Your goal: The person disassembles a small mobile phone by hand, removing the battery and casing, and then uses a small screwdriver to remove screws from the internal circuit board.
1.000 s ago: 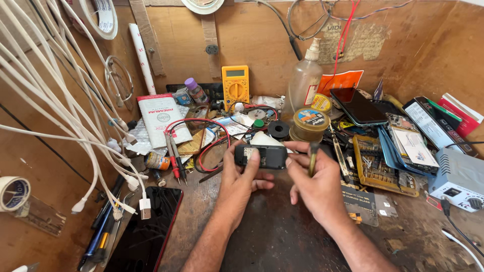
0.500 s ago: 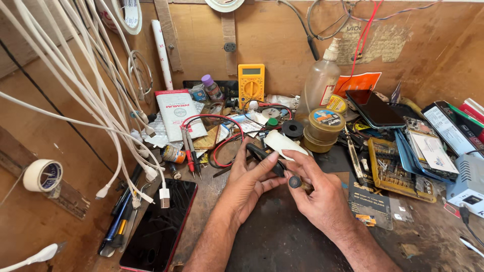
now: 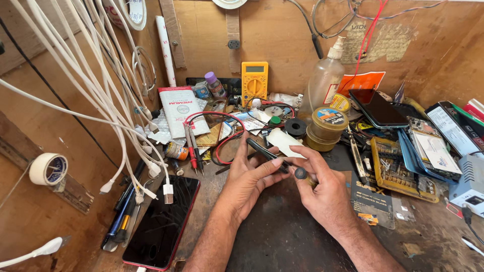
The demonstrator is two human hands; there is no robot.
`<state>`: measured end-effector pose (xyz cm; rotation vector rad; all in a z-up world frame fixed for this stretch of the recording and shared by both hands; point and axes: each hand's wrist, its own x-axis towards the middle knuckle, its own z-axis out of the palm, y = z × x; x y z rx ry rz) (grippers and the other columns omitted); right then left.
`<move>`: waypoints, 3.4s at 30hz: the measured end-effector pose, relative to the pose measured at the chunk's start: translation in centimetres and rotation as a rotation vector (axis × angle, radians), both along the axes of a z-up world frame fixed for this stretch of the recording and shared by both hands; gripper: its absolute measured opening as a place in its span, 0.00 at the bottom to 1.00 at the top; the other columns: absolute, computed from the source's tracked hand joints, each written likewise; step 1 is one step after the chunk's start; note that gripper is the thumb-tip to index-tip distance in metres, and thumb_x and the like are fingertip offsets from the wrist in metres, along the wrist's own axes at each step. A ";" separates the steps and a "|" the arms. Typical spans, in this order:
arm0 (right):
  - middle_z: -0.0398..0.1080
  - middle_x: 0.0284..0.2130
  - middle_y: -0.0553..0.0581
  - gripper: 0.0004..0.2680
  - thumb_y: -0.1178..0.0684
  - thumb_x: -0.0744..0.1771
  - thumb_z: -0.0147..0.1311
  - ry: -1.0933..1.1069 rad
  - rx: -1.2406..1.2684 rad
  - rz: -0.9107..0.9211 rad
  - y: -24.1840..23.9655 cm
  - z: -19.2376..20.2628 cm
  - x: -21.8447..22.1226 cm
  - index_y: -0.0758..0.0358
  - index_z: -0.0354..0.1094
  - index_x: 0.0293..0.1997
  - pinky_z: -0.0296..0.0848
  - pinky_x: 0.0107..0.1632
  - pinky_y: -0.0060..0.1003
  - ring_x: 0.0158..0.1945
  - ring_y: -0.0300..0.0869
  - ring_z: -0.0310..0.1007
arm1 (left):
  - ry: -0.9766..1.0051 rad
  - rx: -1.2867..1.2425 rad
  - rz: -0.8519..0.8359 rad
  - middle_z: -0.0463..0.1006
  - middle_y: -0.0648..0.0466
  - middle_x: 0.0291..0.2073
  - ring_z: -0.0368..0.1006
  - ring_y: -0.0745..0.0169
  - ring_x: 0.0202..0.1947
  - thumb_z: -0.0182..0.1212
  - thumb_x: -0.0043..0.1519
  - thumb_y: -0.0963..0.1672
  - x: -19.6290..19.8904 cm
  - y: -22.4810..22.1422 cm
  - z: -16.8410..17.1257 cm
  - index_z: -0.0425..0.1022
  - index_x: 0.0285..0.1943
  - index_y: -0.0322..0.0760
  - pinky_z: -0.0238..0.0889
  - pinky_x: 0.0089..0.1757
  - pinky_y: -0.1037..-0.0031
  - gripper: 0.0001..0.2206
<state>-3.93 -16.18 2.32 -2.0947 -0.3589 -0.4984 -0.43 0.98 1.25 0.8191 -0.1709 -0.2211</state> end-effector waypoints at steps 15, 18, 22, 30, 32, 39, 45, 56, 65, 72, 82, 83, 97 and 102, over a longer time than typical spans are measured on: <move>0.80 0.33 0.53 0.15 0.57 0.66 0.55 0.225 0.211 0.091 -1.2 0.3 1.1 0.63 0.69 0.59 0.63 0.15 0.29 0.15 0.30 0.65 | -0.112 0.187 -0.032 0.73 0.42 0.60 0.76 0.54 0.50 0.67 0.49 0.34 0.2 -0.3 -0.7 0.33 0.83 0.50 0.76 0.45 0.62 0.55; 0.81 0.33 0.52 0.14 0.56 0.65 0.58 0.210 0.110 0.079 -0.3 1.5 1.4 0.64 0.72 0.56 0.62 0.14 0.30 0.14 0.31 0.66 | -0.210 0.206 -0.030 0.74 0.43 0.60 0.76 0.57 0.51 0.67 0.48 0.33 0.3 -0.4 -1.1 0.36 0.84 0.48 0.76 0.46 0.65 0.54; 0.81 0.33 0.52 0.14 0.55 0.65 0.57 0.254 0.009 0.064 0.4 3.4 1.7 0.62 0.72 0.56 0.65 0.14 0.29 0.12 0.32 0.66 | -0.197 0.219 -0.023 0.75 0.43 0.60 0.78 0.57 0.48 0.66 0.47 0.33 -0.1 -0.4 -0.8 0.38 0.84 0.47 0.77 0.44 0.67 0.54; 0.81 0.37 0.49 0.15 0.54 0.65 0.57 0.300 -0.034 0.087 1.0 4.9 2.1 0.61 0.71 0.57 0.67 0.14 0.31 0.13 0.32 0.66 | -0.227 0.255 -0.047 0.76 0.44 0.60 0.79 0.59 0.46 0.65 0.48 0.34 -0.1 -0.3 -0.4 0.35 0.84 0.47 0.77 0.43 0.69 0.54; 0.80 0.31 0.53 0.15 0.53 0.65 0.57 0.354 -0.059 0.061 1.2 5.2 2.1 0.58 0.71 0.59 0.67 0.15 0.32 0.13 0.33 0.65 | -0.219 0.289 -0.042 0.76 0.43 0.59 0.79 0.59 0.45 0.65 0.47 0.34 -0.1 -0.3 -0.3 0.35 0.84 0.48 0.77 0.42 0.69 0.55; 0.78 0.25 0.54 0.19 0.53 0.66 0.53 0.406 -0.148 0.038 1.3 6.0 2.5 0.52 0.68 0.66 0.70 0.16 0.32 0.12 0.35 0.68 | -0.216 0.427 -0.017 0.79 0.44 0.54 0.80 0.60 0.42 0.66 0.48 0.35 0.3 -0.7 -0.7 0.40 0.83 0.48 0.76 0.39 0.72 0.52; 0.75 0.24 0.53 0.16 0.54 0.66 0.52 0.402 -0.043 0.084 0.8 4.9 3.8 0.58 0.70 0.62 0.70 0.15 0.33 0.15 0.36 0.69 | -0.233 0.417 -0.028 0.80 0.42 0.50 0.77 0.65 0.40 0.67 0.52 0.39 0.6 -0.9 -1.4 0.49 0.82 0.42 0.74 0.35 0.75 0.45; 0.74 0.23 0.52 0.12 0.50 0.66 0.56 0.367 0.049 -0.035 1.2 4.5 4.5 0.65 0.75 0.50 0.69 0.15 0.33 0.16 0.35 0.71 | -0.174 0.365 -0.046 0.79 0.43 0.52 0.77 0.63 0.43 0.67 0.54 0.39 0.5 -0.8 -1.0 0.50 0.81 0.41 0.75 0.36 0.73 0.43; 0.69 0.19 0.51 0.16 0.44 0.67 0.56 0.345 0.217 -0.053 0.0 0.2 1.3 0.61 0.73 0.57 0.58 0.13 0.31 0.11 0.33 0.59 | -0.096 0.246 0.055 0.77 0.49 0.56 0.76 0.62 0.50 0.67 0.56 0.41 0.5 -0.6 -0.9 0.51 0.80 0.52 0.76 0.39 0.71 0.41; 0.70 0.17 0.46 0.17 0.45 0.66 0.56 0.463 0.151 0.017 -0.1 0.7 1.0 0.51 0.71 0.62 0.56 0.13 0.31 0.10 0.32 0.58 | -0.146 0.262 0.082 0.76 0.50 0.57 0.75 0.63 0.53 0.65 0.59 0.43 0.4 -0.7 -0.9 0.52 0.80 0.53 0.76 0.41 0.71 0.38; 0.62 0.20 0.44 0.16 0.50 0.68 0.53 0.436 0.376 0.060 -0.6 0.2 1.0 0.55 0.71 0.64 0.55 0.14 0.30 0.13 0.29 0.53 | -0.104 0.285 0.067 0.75 0.48 0.60 0.75 0.62 0.53 0.62 0.61 0.43 0.0 -0.4 -0.6 0.51 0.81 0.54 0.76 0.43 0.68 0.37; 0.58 0.19 0.44 0.16 0.50 0.68 0.53 0.449 0.439 0.079 -0.7 0.0 1.2 0.56 0.71 0.64 0.55 0.14 0.29 0.14 0.29 0.51 | -0.103 0.263 0.062 0.75 0.48 0.60 0.75 0.61 0.53 0.62 0.61 0.43 0.0 -0.4 -0.5 0.51 0.81 0.53 0.76 0.43 0.67 0.37; 0.78 0.36 0.61 0.12 0.46 0.69 0.48 0.698 0.971 0.161 -3.2 -0.2 1.9 0.64 0.68 0.50 0.51 0.16 0.25 0.14 0.28 0.47 | -0.043 0.138 0.062 0.77 0.46 0.52 0.79 0.56 0.43 0.56 0.65 0.43 0.0 -0.5 -0.5 0.49 0.80 0.43 0.78 0.44 0.59 0.32; 0.79 0.38 0.68 0.13 0.44 0.69 0.48 0.700 1.016 0.190 -3.5 -0.3 2.0 0.62 0.69 0.51 0.51 0.16 0.25 0.12 0.27 0.45 | 0.011 -0.004 0.161 0.77 0.43 0.50 0.80 0.59 0.44 0.54 0.68 0.42 0.9 -0.3 -1.9 0.59 0.75 0.24 0.80 0.44 0.58 0.25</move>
